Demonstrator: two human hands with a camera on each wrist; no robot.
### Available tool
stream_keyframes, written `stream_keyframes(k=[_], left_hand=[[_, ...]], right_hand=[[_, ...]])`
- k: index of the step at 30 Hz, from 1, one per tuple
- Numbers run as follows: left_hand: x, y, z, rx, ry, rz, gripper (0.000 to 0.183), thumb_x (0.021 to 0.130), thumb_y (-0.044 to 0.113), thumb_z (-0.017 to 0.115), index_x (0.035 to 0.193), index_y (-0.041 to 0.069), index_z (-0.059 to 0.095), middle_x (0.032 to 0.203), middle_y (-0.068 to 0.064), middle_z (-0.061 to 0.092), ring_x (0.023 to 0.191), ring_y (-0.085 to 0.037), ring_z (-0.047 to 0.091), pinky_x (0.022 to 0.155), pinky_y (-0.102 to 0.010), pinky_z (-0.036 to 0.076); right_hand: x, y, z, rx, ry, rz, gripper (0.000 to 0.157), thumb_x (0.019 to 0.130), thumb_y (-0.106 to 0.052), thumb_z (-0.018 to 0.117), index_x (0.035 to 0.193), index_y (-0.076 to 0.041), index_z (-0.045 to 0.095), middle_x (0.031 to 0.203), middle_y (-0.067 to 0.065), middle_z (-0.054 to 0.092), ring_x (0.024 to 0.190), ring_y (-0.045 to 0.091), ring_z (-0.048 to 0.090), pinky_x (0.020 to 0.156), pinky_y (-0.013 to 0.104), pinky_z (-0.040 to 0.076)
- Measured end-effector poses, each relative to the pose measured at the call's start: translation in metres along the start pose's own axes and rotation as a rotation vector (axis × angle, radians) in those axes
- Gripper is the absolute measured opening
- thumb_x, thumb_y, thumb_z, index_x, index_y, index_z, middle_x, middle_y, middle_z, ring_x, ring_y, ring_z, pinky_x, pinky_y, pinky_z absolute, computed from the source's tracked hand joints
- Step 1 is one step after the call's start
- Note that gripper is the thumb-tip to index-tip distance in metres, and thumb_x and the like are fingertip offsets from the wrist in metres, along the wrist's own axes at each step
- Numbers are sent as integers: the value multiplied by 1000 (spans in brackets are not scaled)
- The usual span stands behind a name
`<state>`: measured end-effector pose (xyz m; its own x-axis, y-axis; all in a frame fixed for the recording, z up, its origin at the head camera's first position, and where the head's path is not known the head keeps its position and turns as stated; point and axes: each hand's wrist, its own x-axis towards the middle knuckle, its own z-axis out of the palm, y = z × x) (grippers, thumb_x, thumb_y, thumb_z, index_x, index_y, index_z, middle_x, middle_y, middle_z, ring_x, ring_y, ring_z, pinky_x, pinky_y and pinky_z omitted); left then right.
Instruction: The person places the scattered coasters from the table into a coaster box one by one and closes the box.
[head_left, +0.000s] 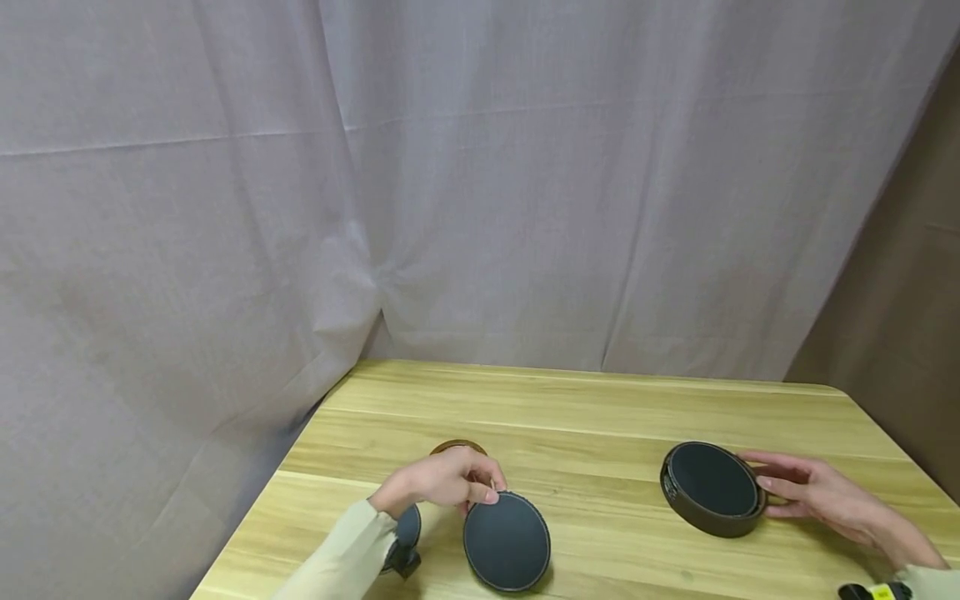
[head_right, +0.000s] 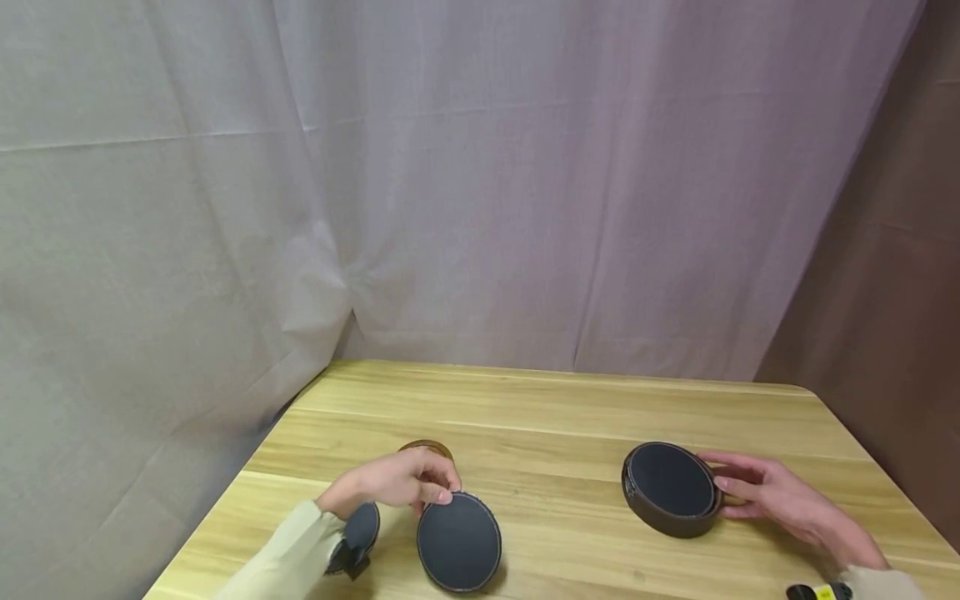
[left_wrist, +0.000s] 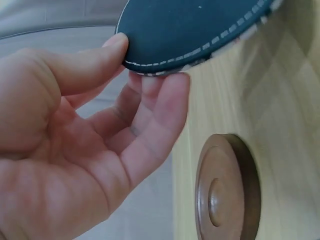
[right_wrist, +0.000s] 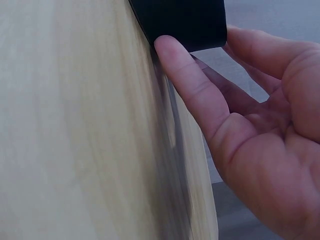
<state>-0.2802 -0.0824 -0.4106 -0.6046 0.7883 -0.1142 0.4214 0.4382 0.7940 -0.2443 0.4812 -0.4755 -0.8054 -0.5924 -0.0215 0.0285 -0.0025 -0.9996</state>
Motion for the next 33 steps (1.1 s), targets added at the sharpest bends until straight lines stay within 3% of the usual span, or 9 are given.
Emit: stream_keyframes(k=[4, 10, 14, 18, 27, 33], left_hand=[[6, 3, 0, -36, 65, -14, 6, 95, 11, 63, 98, 14, 68, 73, -4, 66, 59, -20, 61, 60, -45, 58], [20, 9, 6, -84, 121, -18, 4, 94, 9, 64, 96, 12, 67, 73, -3, 66, 63, -26, 61, 66, -52, 58], [32, 15, 11, -89, 153, -9, 4, 94, 8, 64, 96, 11, 66, 70, -4, 64, 61, -20, 59, 66, -53, 58], [44, 21, 14, -95, 193, -4, 4, 95, 9, 63, 98, 10, 65, 70, -5, 63, 59, -13, 59, 66, -50, 59], [68, 28, 19, -78, 327, 5, 5, 96, 10, 63, 99, 8, 66, 75, -7, 68, 63, -20, 65, 61, -41, 60], [83, 35, 20, -134, 369, -8, 7, 97, 12, 62, 101, 7, 65, 76, -5, 66, 68, -28, 68, 56, -31, 59]], right_hand=[[0, -1, 0, -6, 1, 4, 51, 104, 2, 36, 146, -24, 47, 132, -20, 60, 116, 9, 62, 91, 35, 56], [0, -1, 0, -12, 14, 10, 50, 104, 2, 37, 146, -24, 48, 131, -21, 60, 115, 9, 63, 91, 34, 56], [-1, -1, -1, -9, 23, 22, 50, 104, 1, 37, 144, -27, 50, 130, -21, 61, 114, 10, 63, 90, 34, 56], [-1, 0, -2, -2, 25, 30, 50, 104, 1, 38, 144, -28, 50, 130, -20, 61, 115, 10, 64, 91, 35, 56], [0, 1, -2, 1, 7, 28, 50, 105, 0, 36, 145, -27, 48, 131, -21, 60, 116, 9, 63, 91, 35, 56], [1, 2, 0, 4, 1, 10, 50, 104, 1, 37, 145, -26, 49, 132, -20, 60, 116, 10, 63, 91, 35, 56]])
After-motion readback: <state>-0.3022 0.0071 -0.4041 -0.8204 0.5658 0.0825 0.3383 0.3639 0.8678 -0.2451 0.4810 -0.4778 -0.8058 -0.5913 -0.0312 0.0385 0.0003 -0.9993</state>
